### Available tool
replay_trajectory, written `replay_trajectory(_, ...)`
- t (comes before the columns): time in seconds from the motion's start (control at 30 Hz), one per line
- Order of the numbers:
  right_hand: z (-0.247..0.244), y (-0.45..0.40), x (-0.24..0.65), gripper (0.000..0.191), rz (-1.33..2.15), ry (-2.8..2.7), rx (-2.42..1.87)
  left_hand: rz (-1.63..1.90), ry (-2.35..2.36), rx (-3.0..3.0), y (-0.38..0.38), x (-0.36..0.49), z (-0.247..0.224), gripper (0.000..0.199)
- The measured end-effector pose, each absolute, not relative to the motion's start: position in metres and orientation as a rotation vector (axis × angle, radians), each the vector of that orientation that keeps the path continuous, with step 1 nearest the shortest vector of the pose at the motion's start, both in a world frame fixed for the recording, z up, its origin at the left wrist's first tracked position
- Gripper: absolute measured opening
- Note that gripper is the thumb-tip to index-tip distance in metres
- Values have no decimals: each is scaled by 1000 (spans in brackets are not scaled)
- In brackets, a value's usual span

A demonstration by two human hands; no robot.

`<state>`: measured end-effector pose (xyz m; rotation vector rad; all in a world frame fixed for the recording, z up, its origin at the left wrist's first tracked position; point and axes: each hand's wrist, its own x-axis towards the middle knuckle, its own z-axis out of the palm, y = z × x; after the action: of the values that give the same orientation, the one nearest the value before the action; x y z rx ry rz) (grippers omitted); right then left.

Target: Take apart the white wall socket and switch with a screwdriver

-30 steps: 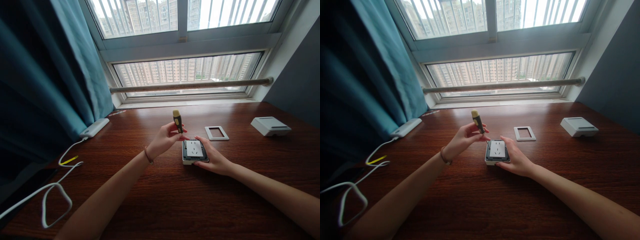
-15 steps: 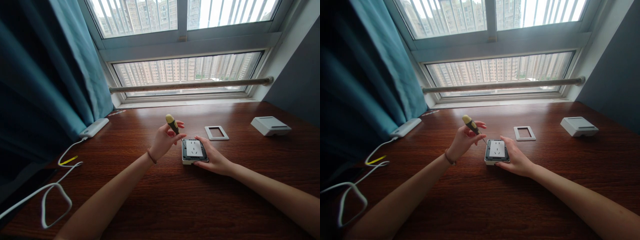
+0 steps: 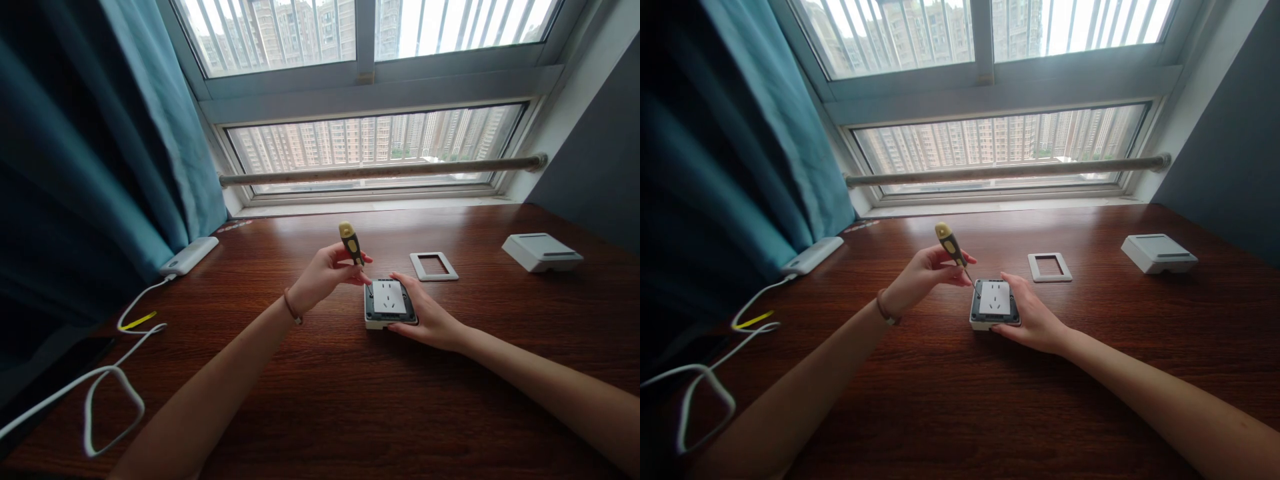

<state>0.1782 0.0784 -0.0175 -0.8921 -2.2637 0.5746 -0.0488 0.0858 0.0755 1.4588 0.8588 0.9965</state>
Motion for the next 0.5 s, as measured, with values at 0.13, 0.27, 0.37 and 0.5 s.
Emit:
replay_trajectory(0.13, -17, 79, 179, 83, 578, -2267, -884, 1201, 961, 1504, 89, -42, 63, 27)
replay_trajectory(0.27, -18, 79, 179, 84, 583, -2266, -877, 1382, 987, 1486, 91, -37, 52, 34)
replay_trajectory(0.37, -18, 79, 178, 83, 581, -2260, -874, 1384, 977, 1478, 90, -36, 52, 34)
replay_trajectory(0.5, -18, 79, 178, 84, 580, -2261, -884, 1308, 971, 1453, 85, -35, 58, 30)
